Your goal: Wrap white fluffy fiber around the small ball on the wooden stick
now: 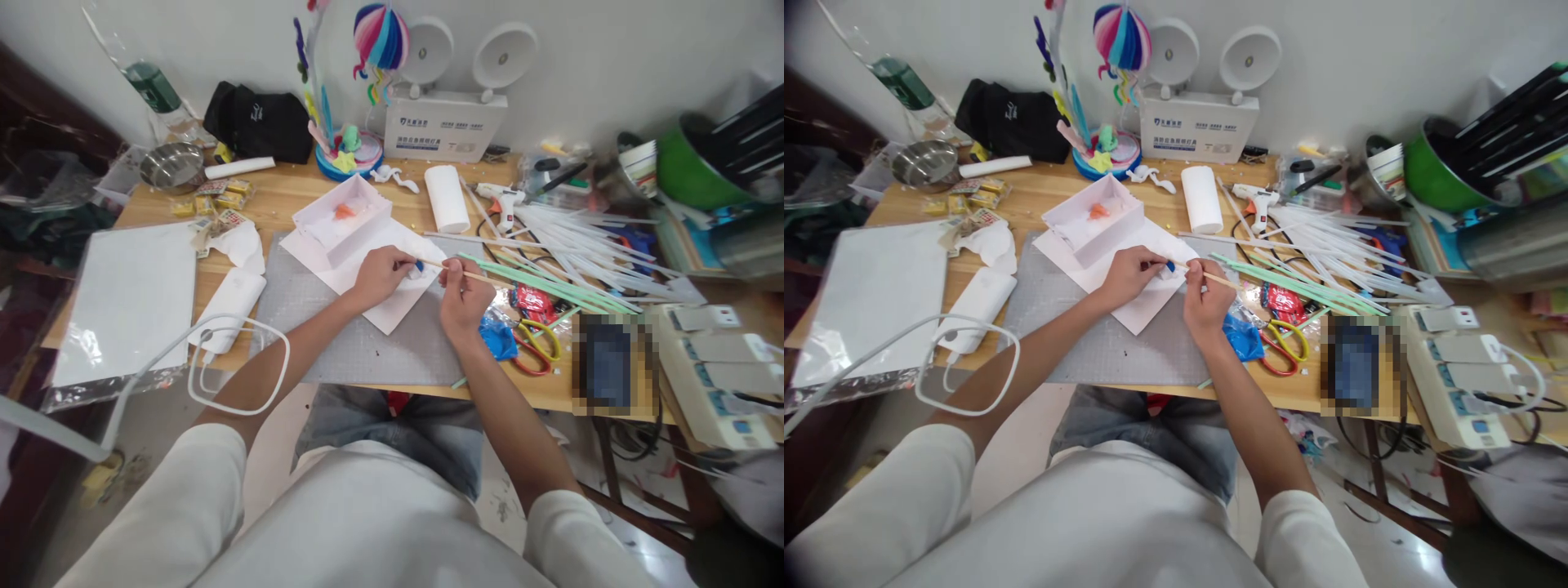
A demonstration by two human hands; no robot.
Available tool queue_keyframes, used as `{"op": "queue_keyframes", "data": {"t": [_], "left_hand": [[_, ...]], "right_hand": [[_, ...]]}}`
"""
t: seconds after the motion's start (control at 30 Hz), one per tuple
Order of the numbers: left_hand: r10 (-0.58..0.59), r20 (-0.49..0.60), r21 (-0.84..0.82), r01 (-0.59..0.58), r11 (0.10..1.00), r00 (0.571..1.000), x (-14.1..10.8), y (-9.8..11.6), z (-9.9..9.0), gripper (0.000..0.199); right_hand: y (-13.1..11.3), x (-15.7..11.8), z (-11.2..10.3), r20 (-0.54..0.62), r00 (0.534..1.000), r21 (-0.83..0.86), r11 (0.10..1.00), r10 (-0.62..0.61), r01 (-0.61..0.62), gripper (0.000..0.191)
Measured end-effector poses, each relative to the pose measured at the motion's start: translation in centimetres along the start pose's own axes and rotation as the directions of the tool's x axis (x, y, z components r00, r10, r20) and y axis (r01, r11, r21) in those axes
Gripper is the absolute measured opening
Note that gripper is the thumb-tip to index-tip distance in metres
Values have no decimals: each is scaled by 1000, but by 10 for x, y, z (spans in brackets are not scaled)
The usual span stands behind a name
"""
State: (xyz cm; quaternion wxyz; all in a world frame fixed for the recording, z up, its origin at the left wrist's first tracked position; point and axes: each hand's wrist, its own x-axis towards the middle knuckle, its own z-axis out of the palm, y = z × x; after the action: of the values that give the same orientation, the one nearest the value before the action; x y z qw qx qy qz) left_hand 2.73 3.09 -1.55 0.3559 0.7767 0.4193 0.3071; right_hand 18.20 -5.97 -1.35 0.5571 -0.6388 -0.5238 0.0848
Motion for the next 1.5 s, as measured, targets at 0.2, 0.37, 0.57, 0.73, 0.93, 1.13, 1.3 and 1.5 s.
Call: {"op": "queue_keyframes", "data": {"t": [0.2, 0.37, 0.57, 0.73, 0.93, 1.13, 1.3, 1.5], "left_hand": [[-57, -69, -102, 50, 994, 996, 0, -1, 4, 11], [-80, -71, -110, 72, 991, 994, 3, 5, 6, 8], [-110, -94, -85, 102, 991, 989, 8, 4, 9, 6], [-127, -89, -127, 115, 985, 988, 4, 8, 5, 6], [-129, -73, -191, 113, 975, 989, 0, 14, -2, 7], [-89, -13, -197, 85, 977, 996, 3, 17, 0, 6], [-60, 168, -253, 102, 962, 984, 4, 22, -11, 11], [-184, 112, -262, 207, 943, 977, 7, 17, -10, 15]], "right_hand": [[-4, -2, -4, -83, 995, -38, 998, -54, 51, 39], [-7, -2, -4, -19, 994, -85, 991, -106, 104, 38], [-8, 0, -2, 6, 990, -97, 986, -139, 139, 36], [-9, -1, -5, -34, 991, -98, 987, -130, 126, 37], [-11, -2, -6, -52, 993, -88, 991, -104, 99, 39], [-12, -3, -9, -94, 984, -80, 987, -148, 141, 41], [-11, -6, -13, -189, 969, -64, 987, -156, 147, 44], [-10, -8, -13, -148, 957, -15, 968, -251, 252, 41]]}}
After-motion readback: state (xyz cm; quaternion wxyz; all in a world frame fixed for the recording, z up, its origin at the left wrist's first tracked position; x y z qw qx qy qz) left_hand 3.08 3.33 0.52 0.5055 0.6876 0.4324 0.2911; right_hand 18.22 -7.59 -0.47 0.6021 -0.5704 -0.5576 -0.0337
